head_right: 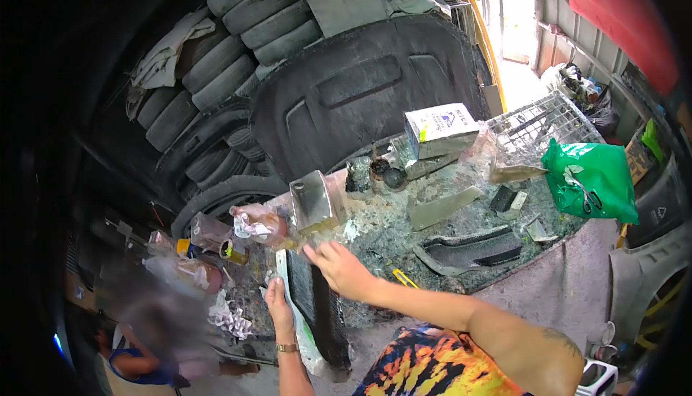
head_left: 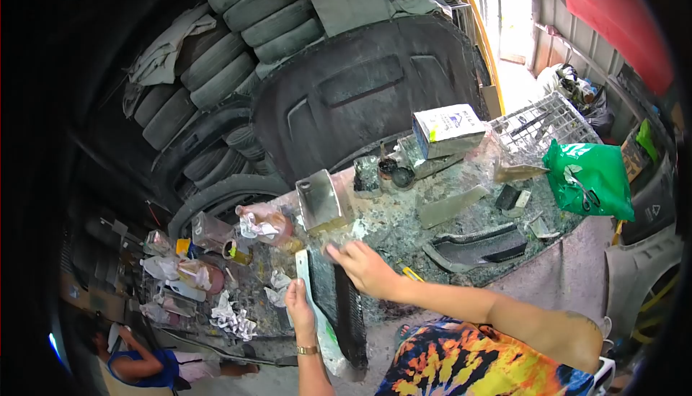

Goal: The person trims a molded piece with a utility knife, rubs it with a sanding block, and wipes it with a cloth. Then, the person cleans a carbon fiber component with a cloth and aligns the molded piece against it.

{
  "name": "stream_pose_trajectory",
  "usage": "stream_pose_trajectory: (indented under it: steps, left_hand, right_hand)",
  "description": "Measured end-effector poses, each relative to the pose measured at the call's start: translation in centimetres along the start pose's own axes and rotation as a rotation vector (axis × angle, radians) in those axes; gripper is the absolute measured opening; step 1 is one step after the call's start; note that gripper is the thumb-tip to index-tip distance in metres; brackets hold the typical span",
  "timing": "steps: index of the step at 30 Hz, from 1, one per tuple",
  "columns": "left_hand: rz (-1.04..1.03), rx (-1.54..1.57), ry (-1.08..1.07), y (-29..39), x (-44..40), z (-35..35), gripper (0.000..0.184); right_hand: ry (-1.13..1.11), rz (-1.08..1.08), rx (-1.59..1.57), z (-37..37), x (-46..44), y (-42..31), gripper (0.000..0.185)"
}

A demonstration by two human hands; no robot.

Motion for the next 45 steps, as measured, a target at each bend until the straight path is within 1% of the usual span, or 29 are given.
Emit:
stream_pose_trajectory:
  steps: [3, 5, 6, 9, 11, 13, 15, 17, 18, 19, 21, 22, 23, 25, 27, 29, 30, 31, 33, 34, 35, 37, 38, 39, 41, 42, 43, 44, 45]
  left_hand:
    - [0.026, 0.046, 0.023, -0.5, 0.7, 0.3, 0.027]
    - [0.061, 0.008, 0.038, -0.2, 1.4, 0.1, 0.025]
    - [0.042, 0.041, 0.026, -0.4, 1.3, 0.2, 0.025]
    - [0.010, 0.077, 0.040, 0.1, 1.3, 0.1, 0.025]
    - [0.044, 0.024, 0.097, 0.4, 1.7, 0.0, 0.027]
    - [0.026, 0.065, -0.006, -0.7, 1.6, 0.5, 0.021]
    - [0.007, 0.052, -0.044, -1.7, 1.5, 0.6, 0.022]
    - [-0.002, -0.030, 0.065, 0.3, 2.1, -0.1, 0.025]
    - [-0.009, 0.018, 0.040, -0.1, 1.9, 0.1, 0.026]
    - [-0.016, 0.018, 0.050, -0.6, 1.4, 0.7, 0.026]
    - [-0.011, 0.019, 0.032, -1.6, 1.6, 1.8, 0.026]
    - [-0.027, 0.005, 0.019, -1.0, 1.8, 1.8, 0.024]
    - [-0.014, 0.007, 0.031, -0.3, 2.2, 1.6, 0.024]
    - [0.006, -0.064, 0.025, 1.1, 2.3, 0.3, 0.026]
    - [-0.009, -0.062, 0.010, 0.9, 2.3, -0.1, 0.025]
    - [0.019, -0.028, 0.035, 0.7, 2.3, -0.1, 0.024]
    - [-0.013, 0.000, 0.017, -0.6, 2.1, 0.1, 0.024]
    - [-0.007, 0.001, 0.022, -0.6, 2.3, 0.1, 0.024]
    - [0.049, -0.094, 0.033, -0.5, 2.9, -0.3, 0.023]
    - [0.012, -0.116, 0.031, 0.2, 2.9, -0.7, 0.023]
    - [0.006, -0.119, 0.027, 0.0, 2.9, -0.5, 0.023]
    - [-0.046, -0.126, 0.018, -0.9, 2.6, -0.2, 0.024]
    - [0.000, -0.068, 0.034, -1.5, 2.8, -0.3, 0.024]
    - [0.012, -0.063, 0.025, -1.9, 3.1, -0.4, 0.024]
    - [0.063, -0.174, -0.009, -1.5, 3.1, -0.5, 0.023]
    - [0.047, -0.072, -0.004, -3.5, 2.8, -0.2, 0.021]
    - [0.022, -0.183, 0.015, -3.5, 2.9, 0.3, 0.020]
    - [0.042, -0.106, 0.026, -4.0, 2.8, 0.4, 0.020]
    - [0.074, -0.031, 0.036, -4.9, 3.0, 0.7, 0.020]
  right_hand:
    - [-0.078, 0.064, 0.069, 0.1, 0.0, -0.1, 0.050]
    - [-0.086, -0.048, 0.025, 0.0, -2.3, 3.5, 0.050]
    - [-0.032, -0.047, 0.029, 1.4, -3.2, 3.5, 0.052]
    - [0.024, 0.007, 0.007, 3.1, -2.9, 1.4, 0.054]
    - [-0.011, 0.021, 0.018, 2.0, -1.2, 0.0, 0.054]
    - [-0.111, 0.050, 0.038, -0.1, 1.3, -1.5, 0.055]
    - [-0.133, 0.074, 0.010, -0.2, 1.4, -1.0, 0.055]
    - [-0.063, 0.030, 0.091, 0.1, 0.5, -0.3, 0.052]
    - [-0.119, 0.029, 0.065, -0.7, 1.6, -0.9, 0.048]
    - [-0.300, 0.088, 0.027, -1.9, 3.6, -2.1, 0.049]
    - [-0.541, 0.184, -0.098, -1.7, 5.9, -3.8, 0.051]
    - [-0.534, 0.176, 0.041, -0.3, 4.6, -3.8, 0.055]
    - [-0.455, 0.137, 0.108, 1.1, 2.6, -3.2, 0.057]
    - [-0.354, 0.245, 0.237, 2.9, -1.2, -3.0, 0.056]
    - [-0.362, 0.271, 0.316, 1.7, -0.5, -2.3, 0.056]
    - [-0.611, 0.485, 0.266, -1.3, 4.7, -3.9, 0.057]
    - [-0.675, 0.508, 0.107, -1.1, 6.0, -4.9, 0.053]
    - [-0.681, 0.508, 0.103, -0.9, 5.0, -4.4, 0.053]
    - [-0.527, 0.260, 0.362, 0.3, 1.3, -1.5, 0.048]
    - [-0.460, 0.252, 0.383, -0.3, 1.5, -1.2, 0.041]
    - [-0.526, 0.296, 0.418, -1.3, 3.2, -3.0, 0.043]
    - [-0.605, 0.412, 0.193, -1.9, 6.7, -4.6, 0.045]
    - [-0.589, 0.399, 0.336, -1.3, 5.1, -3.5, 0.045]
    - [-0.518, 0.247, 0.460, -0.7, 2.8, -1.1, 0.046]
    - [-0.464, 0.112, 0.496, -0.9, 2.0, 1.5, 0.048]
    - [-0.516, 0.225, 0.391, -1.6, 3.8, 0.0, 0.047]
    - [-0.569, 0.337, 0.284, -1.8, 5.6, -1.8, 0.046]
    - [-0.553, 0.372, 0.229, -1.5, 5.8, -1.7, 0.045]
    - [-0.466, 0.244, 0.314, -1.7, 4.5, 0.6, 0.043]
Point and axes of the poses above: each hand's wrist, its own x-axis away from the middle knuckle, its own z-axis out of the back of the hand, y = z × x, the point moved 6 cm from there along -x, towards the middle knuckle, and after that the axes turned 7 degrees about -x, right-handed, at the moved point
